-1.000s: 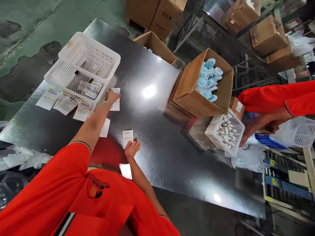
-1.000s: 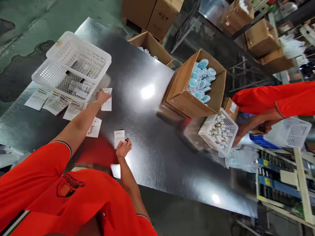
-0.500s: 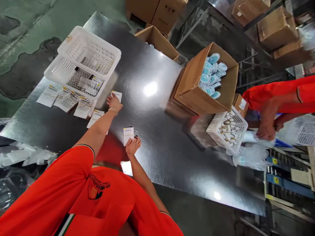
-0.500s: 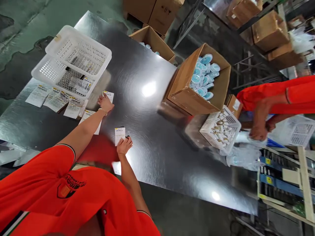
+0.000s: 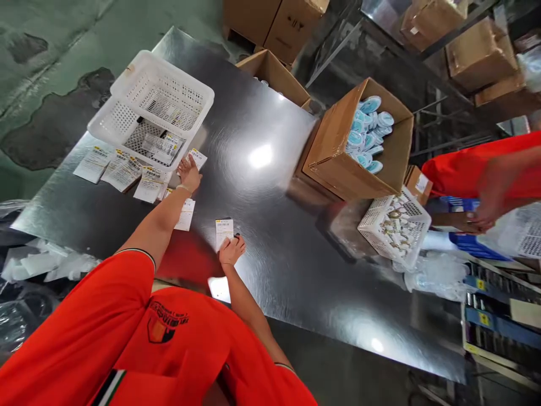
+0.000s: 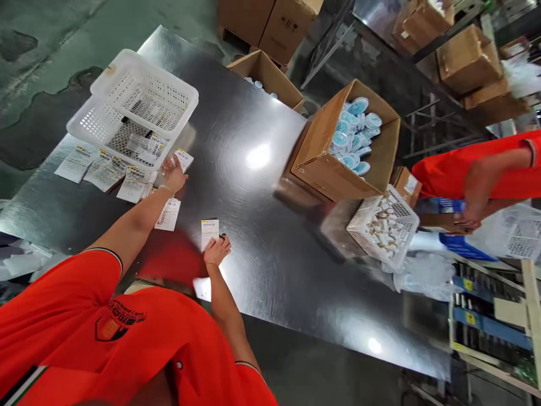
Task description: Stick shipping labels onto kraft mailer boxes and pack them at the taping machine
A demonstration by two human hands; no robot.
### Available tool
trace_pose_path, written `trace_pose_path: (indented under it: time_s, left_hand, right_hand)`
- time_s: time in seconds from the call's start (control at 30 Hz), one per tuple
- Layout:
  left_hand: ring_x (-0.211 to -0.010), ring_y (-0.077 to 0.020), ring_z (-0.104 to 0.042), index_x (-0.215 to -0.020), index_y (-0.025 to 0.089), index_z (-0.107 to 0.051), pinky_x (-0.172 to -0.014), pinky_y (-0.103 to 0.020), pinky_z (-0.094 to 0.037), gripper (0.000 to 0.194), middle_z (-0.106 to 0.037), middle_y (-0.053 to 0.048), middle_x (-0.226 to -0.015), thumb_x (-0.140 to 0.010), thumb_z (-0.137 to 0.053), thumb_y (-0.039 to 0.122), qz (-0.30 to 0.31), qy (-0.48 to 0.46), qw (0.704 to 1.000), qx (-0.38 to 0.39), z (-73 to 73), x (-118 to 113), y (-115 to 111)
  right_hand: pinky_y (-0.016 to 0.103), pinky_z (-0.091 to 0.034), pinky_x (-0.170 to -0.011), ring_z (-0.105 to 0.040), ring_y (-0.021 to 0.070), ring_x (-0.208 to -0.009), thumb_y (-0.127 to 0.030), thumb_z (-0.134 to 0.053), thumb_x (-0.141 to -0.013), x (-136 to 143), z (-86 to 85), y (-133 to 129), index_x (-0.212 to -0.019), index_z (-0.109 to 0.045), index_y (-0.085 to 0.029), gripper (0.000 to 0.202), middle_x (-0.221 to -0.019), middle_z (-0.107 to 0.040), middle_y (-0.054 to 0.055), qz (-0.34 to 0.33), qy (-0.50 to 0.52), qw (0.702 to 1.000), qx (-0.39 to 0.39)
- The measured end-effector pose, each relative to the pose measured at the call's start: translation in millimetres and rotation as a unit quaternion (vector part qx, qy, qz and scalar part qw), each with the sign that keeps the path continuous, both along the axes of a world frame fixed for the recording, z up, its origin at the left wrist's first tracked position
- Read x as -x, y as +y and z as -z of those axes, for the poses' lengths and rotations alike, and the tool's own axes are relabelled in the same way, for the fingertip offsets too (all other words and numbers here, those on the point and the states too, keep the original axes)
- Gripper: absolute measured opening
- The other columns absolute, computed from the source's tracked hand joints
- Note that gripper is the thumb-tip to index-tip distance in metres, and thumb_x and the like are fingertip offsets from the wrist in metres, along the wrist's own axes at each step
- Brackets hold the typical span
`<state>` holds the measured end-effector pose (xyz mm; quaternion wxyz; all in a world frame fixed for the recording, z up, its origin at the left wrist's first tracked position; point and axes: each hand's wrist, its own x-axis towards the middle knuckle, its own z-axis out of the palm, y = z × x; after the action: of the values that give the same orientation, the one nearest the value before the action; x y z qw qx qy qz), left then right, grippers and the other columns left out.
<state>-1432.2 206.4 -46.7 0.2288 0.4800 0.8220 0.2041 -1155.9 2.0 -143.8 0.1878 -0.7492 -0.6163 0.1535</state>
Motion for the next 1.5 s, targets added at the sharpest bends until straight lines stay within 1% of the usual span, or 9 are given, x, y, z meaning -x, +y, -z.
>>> trace_pose_path:
  time_s: [0.17, 0.23, 0.37, 0.5, 0.67, 0.8, 1.13, 1.3, 1.5]
  left_hand:
    - [-0.156, -0.0420, -0.051, -0.162, 0.006, -0.050, -0.130, -0.059, -0.040, 0.069, -0.048, -0.031, -0.168, -0.098, -0.069, 0.019, 0.049, -0.107, 0.989, -0.088, -6.2, -42, -73]
    - [-0.135, -0.0343, -0.067, -0.156, 0.009, -0.055, -0.119, -0.053, -0.053, 0.060, -0.060, -0.025, -0.154, -0.098, -0.068, 0.019, 0.007, -0.211, 0.974, -0.086, -6.2, -58, -113]
    - [-0.122, -0.0269, -0.070, -0.151, 0.012, -0.057, -0.112, -0.048, -0.058, 0.049, -0.068, -0.019, -0.140, -0.103, -0.066, 0.020, -0.109, -0.327, 0.937, -0.053, -12.0, -74, -181]
    - [-0.123, -0.0239, -0.072, -0.145, 0.015, -0.062, -0.106, -0.041, -0.060, 0.043, -0.072, -0.018, -0.137, -0.106, -0.067, 0.032, -0.078, -0.444, 0.892, -0.044, -35.0, -97, -216]
    - [-0.122, -0.0328, -0.076, -0.132, 0.011, -0.073, -0.107, -0.050, -0.062, 0.048, -0.081, -0.018, -0.122, -0.095, -0.080, 0.041, -0.029, -0.597, 0.796, -0.093, -66.3, -141, -231]
    - [-0.123, -0.0345, -0.077, -0.131, 0.009, -0.074, -0.109, -0.055, -0.062, 0.041, -0.083, -0.018, -0.121, -0.097, -0.076, 0.031, -0.044, -0.626, 0.771, -0.110, -82.3, -149, -238]
    - [-0.132, -0.0362, -0.074, -0.133, 0.011, -0.075, -0.113, -0.058, -0.060, 0.041, -0.083, -0.018, -0.121, -0.100, -0.076, 0.035, -0.009, -0.610, 0.785, -0.108, -102.3, -135, -253]
    - [-0.129, -0.0365, -0.075, -0.128, 0.010, -0.076, -0.110, -0.054, -0.062, 0.043, -0.084, -0.017, -0.118, -0.096, -0.080, 0.039, 0.002, -0.611, 0.782, -0.122, -101.7, -107, -240]
    - [-0.114, -0.0352, -0.079, -0.120, 0.011, -0.078, -0.105, -0.053, -0.062, 0.046, -0.084, -0.014, -0.109, -0.090, -0.079, 0.045, 0.021, -0.543, 0.829, -0.130, -98.8, -45, -223]
  right_hand:
    - [0.062, -0.043, -0.111, -0.055, 0.0416, -0.130, -0.026, -0.057, -0.097, 8, -29.2, 5, -0.091, -0.062, -0.020, 0.009, -0.142, -0.063, 0.029, 0.018, 0.061, 0.997, 0.038]
    - [0.058, -0.045, -0.112, -0.056, 0.0365, -0.128, -0.024, -0.059, -0.095, 11, -43.7, 11, -0.086, -0.057, -0.022, 0.009, -0.136, -0.067, 0.024, 0.029, 0.122, 0.990, 0.058]
    - [0.034, -0.054, -0.086, -0.061, 0.0190, -0.093, -0.029, -0.048, -0.104, 6, -67.2, 29, -0.084, -0.047, -0.025, 0.021, -0.095, -0.069, 0.006, 0.046, 0.296, 0.950, 0.094]
    - [0.023, -0.047, -0.065, -0.055, 0.0109, -0.071, -0.048, -0.048, -0.112, -1, -93.9, 30, -0.093, -0.048, -0.025, 0.030, -0.082, -0.066, -0.001, -0.016, 0.481, 0.874, 0.068]
    - [0.024, -0.047, -0.057, -0.056, 0.0131, -0.066, -0.074, -0.064, -0.101, -11, -123.5, 2, -0.091, -0.055, -0.024, 0.052, -0.077, -0.065, -0.002, -0.100, 0.530, 0.838, 0.081]
    - [0.030, -0.054, -0.065, -0.064, 0.0182, -0.073, -0.089, -0.049, -0.099, -34, -141.4, -8, -0.094, -0.063, -0.023, 0.068, -0.078, -0.066, 0.003, -0.106, 0.521, 0.846, 0.040]
    - [0.031, -0.060, -0.079, -0.068, 0.0184, -0.090, -0.074, -0.077, -0.088, -37, -179.8, 15, -0.104, -0.075, -0.024, 0.052, -0.102, -0.075, 0.005, -0.226, 0.514, 0.826, -0.048]
    - [0.032, -0.058, -0.078, -0.064, 0.0181, -0.085, -0.057, -0.080, -0.089, -7, -181.3, 38, -0.095, -0.076, -0.023, 0.035, -0.089, -0.072, 0.001, -0.261, 0.486, 0.833, -0.030]
    - [0.032, -0.052, -0.078, -0.057, 0.0163, -0.072, -0.037, -0.078, -0.092, 61, -184.5, 62, -0.076, -0.063, -0.024, 0.026, -0.074, -0.064, -0.003, -0.316, 0.368, 0.874, -0.035]
